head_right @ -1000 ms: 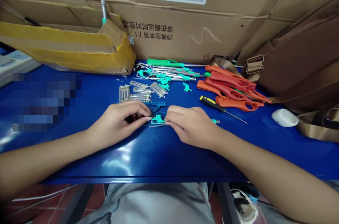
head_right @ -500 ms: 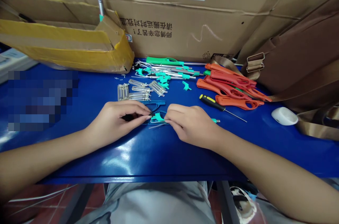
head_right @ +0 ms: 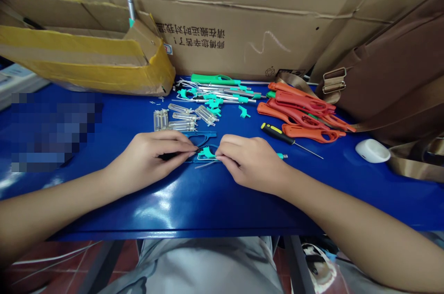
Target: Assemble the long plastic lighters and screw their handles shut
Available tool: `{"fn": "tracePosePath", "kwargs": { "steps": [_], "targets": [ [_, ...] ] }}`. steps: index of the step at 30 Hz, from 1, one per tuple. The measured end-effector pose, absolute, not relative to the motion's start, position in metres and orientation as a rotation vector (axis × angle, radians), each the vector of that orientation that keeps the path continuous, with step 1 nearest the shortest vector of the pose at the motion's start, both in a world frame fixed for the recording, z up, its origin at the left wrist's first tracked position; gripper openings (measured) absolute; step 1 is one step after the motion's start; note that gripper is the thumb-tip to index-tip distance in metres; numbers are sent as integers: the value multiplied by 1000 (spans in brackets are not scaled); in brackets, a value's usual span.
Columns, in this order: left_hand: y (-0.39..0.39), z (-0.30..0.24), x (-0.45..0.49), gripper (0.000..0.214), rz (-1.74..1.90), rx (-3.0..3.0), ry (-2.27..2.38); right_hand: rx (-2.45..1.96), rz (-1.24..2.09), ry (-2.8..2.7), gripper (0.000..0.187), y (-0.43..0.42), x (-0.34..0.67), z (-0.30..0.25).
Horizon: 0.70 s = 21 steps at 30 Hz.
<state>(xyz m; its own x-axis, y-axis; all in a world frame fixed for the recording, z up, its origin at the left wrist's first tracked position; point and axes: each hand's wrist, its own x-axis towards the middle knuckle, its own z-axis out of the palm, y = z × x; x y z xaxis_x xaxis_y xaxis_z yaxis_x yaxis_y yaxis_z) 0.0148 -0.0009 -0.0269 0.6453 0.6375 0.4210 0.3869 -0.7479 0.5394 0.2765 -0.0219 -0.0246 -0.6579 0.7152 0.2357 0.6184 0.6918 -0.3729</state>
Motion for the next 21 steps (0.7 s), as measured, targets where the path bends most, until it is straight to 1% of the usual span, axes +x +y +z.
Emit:
{"fn": "tracePosePath", "kwargs": {
  "steps": [8,21],
  "targets": [
    [-2,-27,14,15,847,2521,828,-1050,353,-2561,19,-23,277,-24],
    [-4,-28,16,16,872,2429,941,-1039,319,-2575,20,-21,277,-26]
  ]
}}
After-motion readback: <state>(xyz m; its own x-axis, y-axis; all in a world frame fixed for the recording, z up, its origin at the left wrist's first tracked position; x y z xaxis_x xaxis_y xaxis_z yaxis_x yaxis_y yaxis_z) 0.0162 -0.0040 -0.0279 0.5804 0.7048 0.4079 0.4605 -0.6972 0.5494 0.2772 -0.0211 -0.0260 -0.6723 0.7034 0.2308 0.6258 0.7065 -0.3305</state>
